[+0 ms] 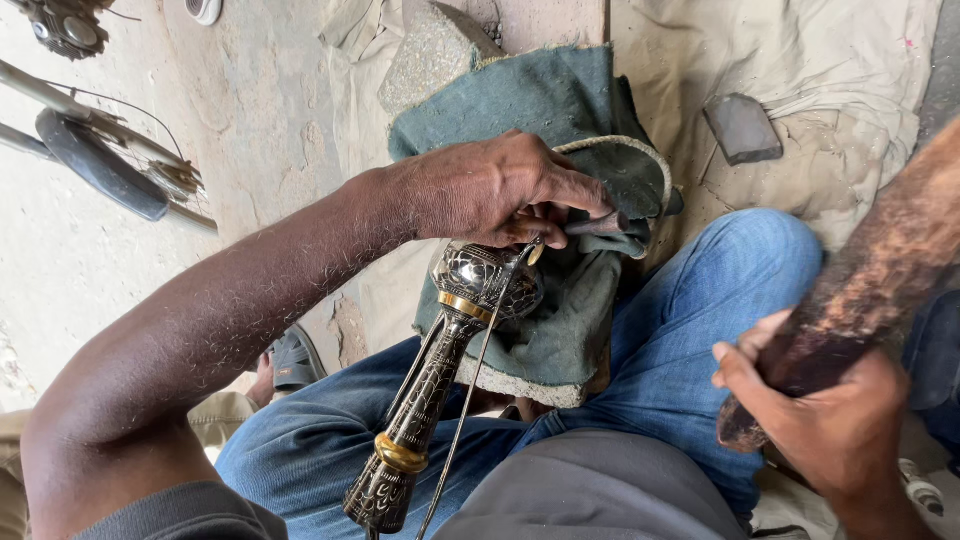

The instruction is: The person is sitting on the floor and using a hammer and chisel to engrave intricate patterns onto a metal hookah pipe. They repeatedly strike the chisel with the hammer to create detailed designs on the surface of the pipe.

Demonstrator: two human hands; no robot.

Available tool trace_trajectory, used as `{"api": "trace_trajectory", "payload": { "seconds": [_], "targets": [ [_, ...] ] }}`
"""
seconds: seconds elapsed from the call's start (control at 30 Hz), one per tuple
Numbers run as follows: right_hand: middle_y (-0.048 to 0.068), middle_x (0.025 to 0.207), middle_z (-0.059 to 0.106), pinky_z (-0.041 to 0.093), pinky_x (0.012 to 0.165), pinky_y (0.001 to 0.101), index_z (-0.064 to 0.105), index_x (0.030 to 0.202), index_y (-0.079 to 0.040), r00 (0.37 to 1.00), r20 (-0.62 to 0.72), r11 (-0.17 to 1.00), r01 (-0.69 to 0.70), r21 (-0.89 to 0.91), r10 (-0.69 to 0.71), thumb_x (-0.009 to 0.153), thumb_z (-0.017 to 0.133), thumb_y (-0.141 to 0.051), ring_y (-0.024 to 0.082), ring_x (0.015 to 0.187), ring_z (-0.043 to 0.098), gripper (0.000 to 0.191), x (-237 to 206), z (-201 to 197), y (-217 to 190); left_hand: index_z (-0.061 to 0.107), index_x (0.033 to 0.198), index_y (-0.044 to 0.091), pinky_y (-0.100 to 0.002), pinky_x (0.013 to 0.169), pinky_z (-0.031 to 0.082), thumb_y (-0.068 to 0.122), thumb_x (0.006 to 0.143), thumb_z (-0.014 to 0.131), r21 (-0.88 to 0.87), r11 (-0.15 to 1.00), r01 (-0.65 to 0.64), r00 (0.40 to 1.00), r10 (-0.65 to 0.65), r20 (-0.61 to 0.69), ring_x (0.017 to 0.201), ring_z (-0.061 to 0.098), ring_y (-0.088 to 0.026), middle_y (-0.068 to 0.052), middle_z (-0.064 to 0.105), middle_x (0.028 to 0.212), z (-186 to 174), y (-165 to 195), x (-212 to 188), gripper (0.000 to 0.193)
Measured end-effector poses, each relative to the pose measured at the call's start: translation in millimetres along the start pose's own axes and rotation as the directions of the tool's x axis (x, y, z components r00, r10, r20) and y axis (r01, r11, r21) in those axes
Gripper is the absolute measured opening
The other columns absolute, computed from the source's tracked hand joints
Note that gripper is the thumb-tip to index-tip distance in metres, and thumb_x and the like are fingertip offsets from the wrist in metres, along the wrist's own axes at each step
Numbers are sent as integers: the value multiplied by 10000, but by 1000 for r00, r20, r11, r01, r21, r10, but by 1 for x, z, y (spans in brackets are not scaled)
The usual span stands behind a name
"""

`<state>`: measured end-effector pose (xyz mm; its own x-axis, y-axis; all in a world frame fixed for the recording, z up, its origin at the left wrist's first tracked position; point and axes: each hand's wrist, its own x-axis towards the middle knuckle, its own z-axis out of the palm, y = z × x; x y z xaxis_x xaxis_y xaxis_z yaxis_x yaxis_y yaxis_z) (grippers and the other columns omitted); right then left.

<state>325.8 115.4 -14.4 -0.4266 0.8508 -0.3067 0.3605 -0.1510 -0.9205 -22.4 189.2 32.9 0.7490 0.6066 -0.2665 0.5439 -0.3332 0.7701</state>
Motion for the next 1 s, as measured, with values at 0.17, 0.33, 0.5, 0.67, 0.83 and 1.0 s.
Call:
{"api": "trace_trajectory", "payload": {
  "seconds": [0.17,0.33,0.5,0.67,0.83,1.0],
  "targets": [
    [59,703,677,554,597,308,692,887,-47,982,36,868,-145,-475,184,757,937,-186,160,616,672,311,1,0,0,649,1312,22,-413,967,595,166,904,782,55,992,-115,991,118,-56,1129,715,-280,-106,720,1258,1,-2,-1,453],
    [98,612,615,519,572,370,668,899,-39,957,104,800,-165,-577,272,748,988,-268,205,536,610,421,1,3,4,654,1294,37,-403,955,582,172,888,772,41,999,-14,1000,14,-3,1105,714,-267,-106,717,1283,1,-1,2,444],
    [37,669,640,522,564,344,642,904,-54,992,59,908,-81,-412,115,728,916,-241,141,580,636,376,-4,5,12,648,1311,48,-370,949,598,170,917,757,-30,999,24,999,-23,28,1092,732,-230,-84,707,1326,-1,-1,1,427],
    [33,699,672,525,565,326,643,934,-46,995,9,973,-96,-211,100,778,887,-167,133,606,628,314,-9,10,20,656,1293,34,-383,919,606,168,915,767,2,1000,-29,1000,29,9,1077,733,-239,-101,718,1301,0,-3,2,415],
    [35,806,678,580,596,266,633,940,-25,999,26,984,-34,172,30,765,823,-30,116,680,669,258,-9,11,22,645,1329,71,-352,902,626,164,942,688,-138,990,31,999,-34,-20,1081,759,-216,-99,705,1319,2,-4,-4,401],
    [84,880,706,583,647,272,589,1038,-3,998,-53,992,-24,122,31,813,788,-19,133,737,707,301,-3,-8,15,613,1354,54,-401,1022,625,226,1010,708,46,998,-36,958,47,-281,1177,728,-283,-131,708,1322,13,3,-29,396]
  ]
}}
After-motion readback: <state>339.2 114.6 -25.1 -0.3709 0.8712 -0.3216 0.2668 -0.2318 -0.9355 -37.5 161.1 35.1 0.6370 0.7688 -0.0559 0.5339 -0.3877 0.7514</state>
